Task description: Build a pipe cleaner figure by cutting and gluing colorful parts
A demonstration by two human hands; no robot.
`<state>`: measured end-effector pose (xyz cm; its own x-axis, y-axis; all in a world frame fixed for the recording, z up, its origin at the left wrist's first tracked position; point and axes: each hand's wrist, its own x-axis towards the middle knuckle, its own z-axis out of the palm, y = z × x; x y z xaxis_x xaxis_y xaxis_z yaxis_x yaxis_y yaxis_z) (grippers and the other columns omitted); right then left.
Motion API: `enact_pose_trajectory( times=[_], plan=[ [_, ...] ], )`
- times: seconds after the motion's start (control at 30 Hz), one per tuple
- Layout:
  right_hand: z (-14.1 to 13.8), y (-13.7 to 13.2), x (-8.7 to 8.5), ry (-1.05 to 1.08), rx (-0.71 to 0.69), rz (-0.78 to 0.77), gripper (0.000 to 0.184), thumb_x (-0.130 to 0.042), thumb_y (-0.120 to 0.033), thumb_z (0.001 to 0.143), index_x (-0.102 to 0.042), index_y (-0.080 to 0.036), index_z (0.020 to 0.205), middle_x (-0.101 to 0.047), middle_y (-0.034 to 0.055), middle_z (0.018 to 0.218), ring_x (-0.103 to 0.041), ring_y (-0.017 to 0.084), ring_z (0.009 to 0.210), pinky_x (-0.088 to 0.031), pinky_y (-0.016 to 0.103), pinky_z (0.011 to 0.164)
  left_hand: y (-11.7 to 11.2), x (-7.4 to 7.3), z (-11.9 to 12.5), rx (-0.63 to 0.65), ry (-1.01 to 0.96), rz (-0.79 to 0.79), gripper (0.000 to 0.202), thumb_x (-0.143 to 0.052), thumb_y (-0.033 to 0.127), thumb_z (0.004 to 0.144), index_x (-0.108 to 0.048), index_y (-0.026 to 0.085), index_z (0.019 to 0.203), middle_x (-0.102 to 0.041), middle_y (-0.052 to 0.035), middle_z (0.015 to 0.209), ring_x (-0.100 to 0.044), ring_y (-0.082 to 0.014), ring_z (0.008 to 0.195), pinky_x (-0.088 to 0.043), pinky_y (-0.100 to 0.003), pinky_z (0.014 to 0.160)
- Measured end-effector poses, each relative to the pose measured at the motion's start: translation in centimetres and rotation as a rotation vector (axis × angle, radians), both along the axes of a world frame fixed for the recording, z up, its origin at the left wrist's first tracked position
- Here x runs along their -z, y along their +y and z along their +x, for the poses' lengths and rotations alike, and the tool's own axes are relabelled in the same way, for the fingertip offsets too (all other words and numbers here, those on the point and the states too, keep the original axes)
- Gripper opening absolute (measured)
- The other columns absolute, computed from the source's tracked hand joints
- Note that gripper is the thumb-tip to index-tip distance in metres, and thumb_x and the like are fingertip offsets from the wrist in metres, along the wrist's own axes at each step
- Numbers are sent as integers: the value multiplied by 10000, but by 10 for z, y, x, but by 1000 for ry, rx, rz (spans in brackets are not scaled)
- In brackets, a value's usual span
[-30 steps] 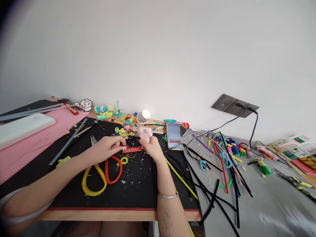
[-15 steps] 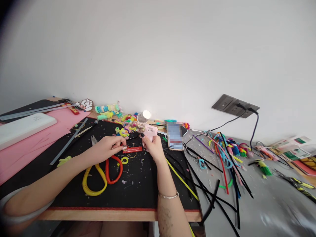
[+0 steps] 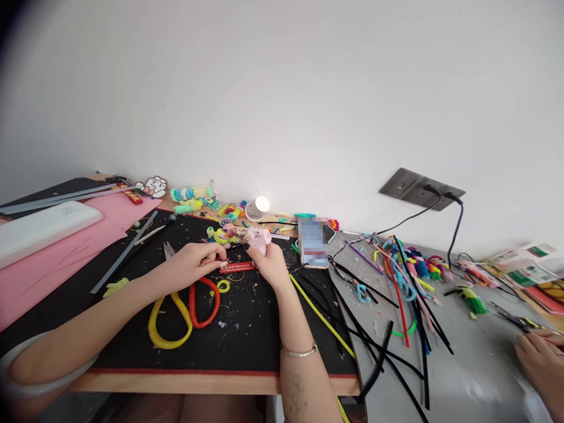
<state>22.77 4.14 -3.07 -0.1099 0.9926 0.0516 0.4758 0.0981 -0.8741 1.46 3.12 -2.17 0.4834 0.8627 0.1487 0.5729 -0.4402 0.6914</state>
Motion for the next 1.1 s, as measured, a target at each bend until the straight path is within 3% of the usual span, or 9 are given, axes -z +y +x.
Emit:
enact_pose_trajectory(
  times=[0.17,0.27,0.43,0.57,0.67,0.87,0.93,1.0,1.1],
  plan=[
    [-1,0,0,-2,66,62,374,-519,-479,762,-553,-134,624,-517,-7,480,-420,87,447,-315,199,458,-1,-1,0,2,-6,-7,168,-455,340,824,-524,196,773,-297,77,532,-368,-112,515,-320,-231,577],
    [-1,-2,-3,-39,186,137,380,-490,-480,782,-587,-125,688,-545,8,530,-464,112,494,-343,214,497,-1,-1,0,-4,-12,-14,146,-460,326,823,-523,201,783,-278,80,528,-347,-109,506,-320,-229,574],
    [1,-7,-12,-405,361,277,294,-467,-322,789,-613,-188,1005,-656,40,795,-569,170,683,-379,247,612,0,-2,-1,-13,-27,28,127,-471,313,822,-512,206,768,-273,79,523,-367,-116,515,-340,-236,604],
    [4,-9,-14,-659,395,203,394,-494,-261,754,-556,-222,1140,-657,76,983,-580,230,884,-383,293,713,-2,-7,0,-61,-44,54,148,-478,332,820,-514,203,756,-324,69,535,-435,-132,562,-360,-248,644],
    [3,-9,-14,-769,461,132,446,-491,-193,730,-538,-221,1173,-633,97,1059,-517,286,1012,-370,363,787,-4,-12,0,-126,-65,57,145,-491,337,812,-535,202,788,-317,74,537,-403,-120,535,-356,-244,634],
    [0,-10,-9,-840,564,54,499,-477,-118,714,-521,-167,1209,-566,154,1116,-445,326,1057,-321,457,865,-5,-14,-2,-241,-150,19,148,-500,333,809,-549,200,851,-315,78,561,-355,-97,522,-290,-219,553],
    [0,-9,-8,-804,587,117,470,-503,-137,709,-547,-166,1176,-533,155,1153,-418,340,1082,-309,482,886,-5,-14,-1,-252,-196,-6,161,-507,344,805,-550,194,847,-309,80,559,-349,-94,524,-289,-218,554],
    [-1,-9,-9,-711,565,277,398,-516,-177,732,-577,-182,1125,-510,137,1182,-392,330,1117,-303,483,914,-6,-16,-1,-255,-248,-39,177,-515,356,799,-549,188,843,-304,81,559,-343,-92,523,-291,-218,553],
    [-6,-11,-14,-468,353,549,258,-482,-210,801,-610,-194,1024,-543,96,1111,-435,250,1099,-327,415,947,-7,-18,1,-243,-333,-96,203,-525,371,789,-548,178,849,-309,81,558,-334,-90,512,-282,-219,532]
  ],
)
